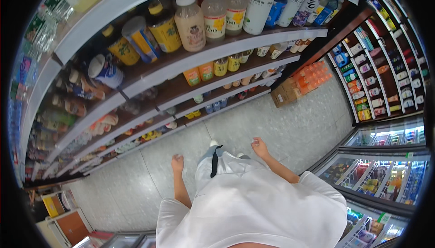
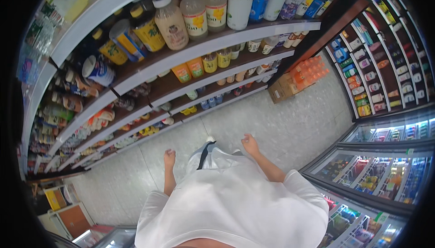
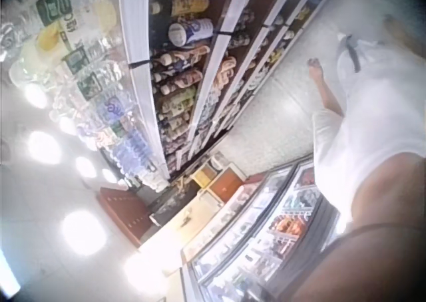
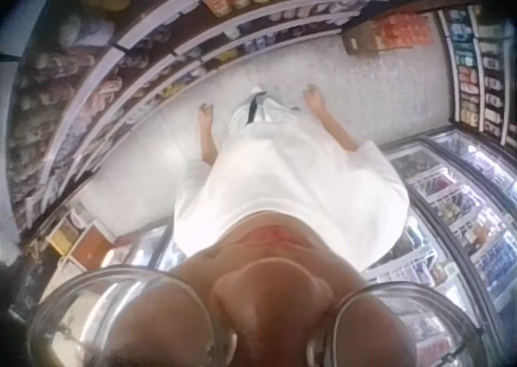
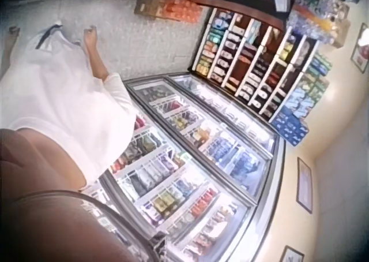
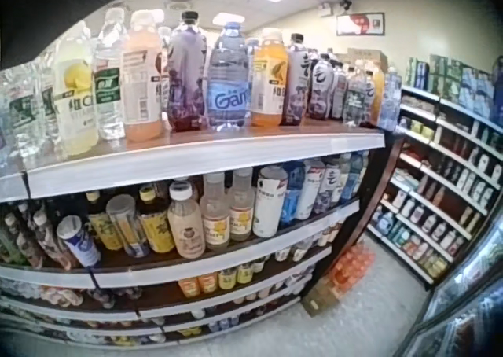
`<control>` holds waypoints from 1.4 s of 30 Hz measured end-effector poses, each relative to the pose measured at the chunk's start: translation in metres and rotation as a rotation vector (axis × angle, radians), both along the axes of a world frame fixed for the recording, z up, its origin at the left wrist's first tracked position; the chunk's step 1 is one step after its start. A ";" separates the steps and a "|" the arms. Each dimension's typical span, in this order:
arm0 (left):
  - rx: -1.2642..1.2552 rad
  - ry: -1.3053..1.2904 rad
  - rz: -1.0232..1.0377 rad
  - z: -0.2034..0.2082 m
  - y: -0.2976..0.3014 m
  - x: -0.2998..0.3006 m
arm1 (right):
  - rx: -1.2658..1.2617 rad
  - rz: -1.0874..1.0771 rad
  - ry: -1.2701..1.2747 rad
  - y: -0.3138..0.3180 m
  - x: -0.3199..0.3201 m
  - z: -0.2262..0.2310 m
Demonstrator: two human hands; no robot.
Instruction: Restocking and organizing various beverage bottles on supermarket shelves.
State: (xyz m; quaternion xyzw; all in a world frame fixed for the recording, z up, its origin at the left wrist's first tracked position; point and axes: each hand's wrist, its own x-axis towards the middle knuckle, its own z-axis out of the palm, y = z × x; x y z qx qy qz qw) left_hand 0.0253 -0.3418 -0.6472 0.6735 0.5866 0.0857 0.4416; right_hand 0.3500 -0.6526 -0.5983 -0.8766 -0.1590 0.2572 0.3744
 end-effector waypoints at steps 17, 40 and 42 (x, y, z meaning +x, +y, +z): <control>-0.049 -0.677 -0.459 0.126 0.060 0.296 | 0.289 -0.072 0.024 0.090 0.093 0.066; 0.200 -0.728 -0.414 0.226 -0.094 0.589 | 0.153 0.417 -0.995 0.090 0.519 0.180; 0.247 -0.683 -0.414 0.239 -0.106 0.611 | 0.163 0.557 -0.912 0.097 0.526 0.184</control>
